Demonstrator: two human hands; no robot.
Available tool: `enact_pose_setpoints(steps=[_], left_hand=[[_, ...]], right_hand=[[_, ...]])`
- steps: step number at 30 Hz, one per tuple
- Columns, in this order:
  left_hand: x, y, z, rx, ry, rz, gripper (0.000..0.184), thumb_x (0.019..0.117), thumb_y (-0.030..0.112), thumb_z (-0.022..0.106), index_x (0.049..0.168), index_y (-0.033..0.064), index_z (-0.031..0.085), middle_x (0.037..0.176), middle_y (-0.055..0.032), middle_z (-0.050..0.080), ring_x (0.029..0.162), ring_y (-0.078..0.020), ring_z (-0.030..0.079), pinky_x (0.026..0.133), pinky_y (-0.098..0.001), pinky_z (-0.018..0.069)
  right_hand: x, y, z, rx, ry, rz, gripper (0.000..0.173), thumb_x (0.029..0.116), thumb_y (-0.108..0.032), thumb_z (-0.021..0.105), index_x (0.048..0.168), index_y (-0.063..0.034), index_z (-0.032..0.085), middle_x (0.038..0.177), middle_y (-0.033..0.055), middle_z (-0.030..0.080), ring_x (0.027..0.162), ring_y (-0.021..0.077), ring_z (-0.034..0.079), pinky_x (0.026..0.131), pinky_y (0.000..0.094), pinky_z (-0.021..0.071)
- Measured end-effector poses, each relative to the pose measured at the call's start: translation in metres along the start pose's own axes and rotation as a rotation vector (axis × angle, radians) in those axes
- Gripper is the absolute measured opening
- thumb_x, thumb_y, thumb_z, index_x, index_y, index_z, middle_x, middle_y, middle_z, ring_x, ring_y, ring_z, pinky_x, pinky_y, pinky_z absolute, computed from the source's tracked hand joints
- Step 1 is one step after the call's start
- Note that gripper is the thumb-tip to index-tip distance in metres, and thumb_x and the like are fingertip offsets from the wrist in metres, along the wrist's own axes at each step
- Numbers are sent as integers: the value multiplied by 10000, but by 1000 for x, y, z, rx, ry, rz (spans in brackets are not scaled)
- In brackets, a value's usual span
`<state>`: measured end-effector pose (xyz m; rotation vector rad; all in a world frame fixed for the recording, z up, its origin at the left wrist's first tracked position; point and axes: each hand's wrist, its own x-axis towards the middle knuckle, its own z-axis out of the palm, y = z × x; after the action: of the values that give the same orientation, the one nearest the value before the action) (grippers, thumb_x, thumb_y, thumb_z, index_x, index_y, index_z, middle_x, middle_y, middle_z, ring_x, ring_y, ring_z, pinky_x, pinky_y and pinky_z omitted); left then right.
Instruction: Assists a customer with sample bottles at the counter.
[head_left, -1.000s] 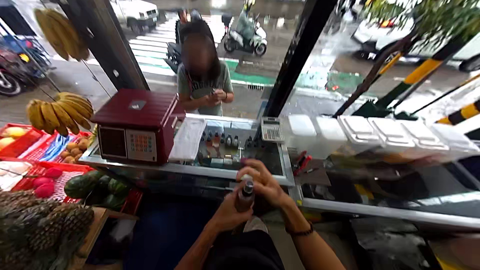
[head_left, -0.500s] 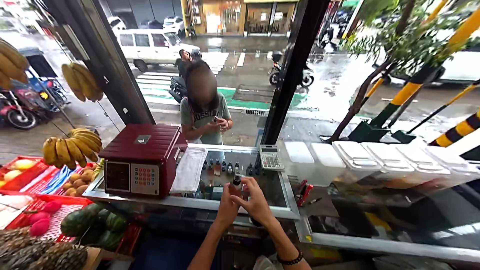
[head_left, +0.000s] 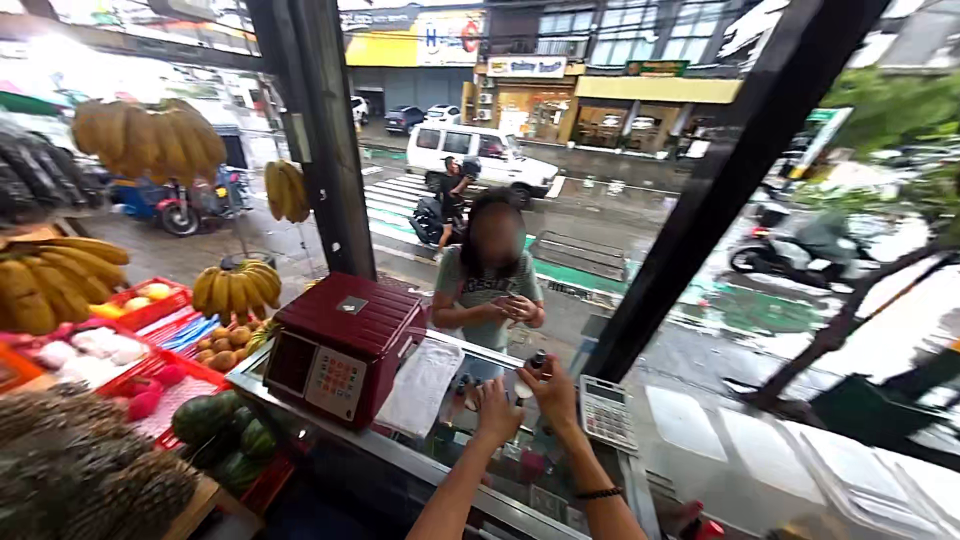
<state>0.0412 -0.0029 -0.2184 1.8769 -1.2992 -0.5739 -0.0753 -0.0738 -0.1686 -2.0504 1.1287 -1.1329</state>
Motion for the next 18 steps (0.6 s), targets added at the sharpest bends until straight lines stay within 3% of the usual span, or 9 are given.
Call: enact_pose_setpoints(steps=[2,5,10,14,18], left_hand=[[-15,-14,-8,-6,67,37,542,888,302,739,1357,61,614,1312,-208,617,1277,-408,526,1103,-575,397],[-39,-30,-25,-55,124,50,378,944,201,660,1270,11,650,1222,-188,665,1186,-336,612,1054,-482,479],[-60,-56,-46,-74,155,123,301,953,127,634,1210,-25,666,1156,-160,704,1089,-232,685,995,-397,551],[-59,-75,-41,-220,186,160,286,954,108,620,1203,-29,659,1103,-127,723,1046,-182,700,954,-371,575],[-60,-77,-37,-189,216,157,261,942,109,625,1171,-5,678,1064,-98,729,1002,-149,702,921,-338,582]], right_hand=[[8,9,4,9,5,1,666,880,-280,822,1355,77,523,1027,192,739,911,295,744,857,496,615],[10,19,11,15,13,31,712,856,-288,846,1365,77,508,1034,201,740,912,317,744,849,507,611],[14,23,17,51,20,67,694,866,-295,832,1362,68,511,1042,178,750,947,279,751,892,468,612],[13,39,20,70,21,82,689,846,-259,859,1371,23,513,1061,172,741,963,300,739,886,500,606],[9,44,19,65,-8,86,708,833,-270,876,1386,-14,517,1104,181,720,984,319,726,866,515,605]])
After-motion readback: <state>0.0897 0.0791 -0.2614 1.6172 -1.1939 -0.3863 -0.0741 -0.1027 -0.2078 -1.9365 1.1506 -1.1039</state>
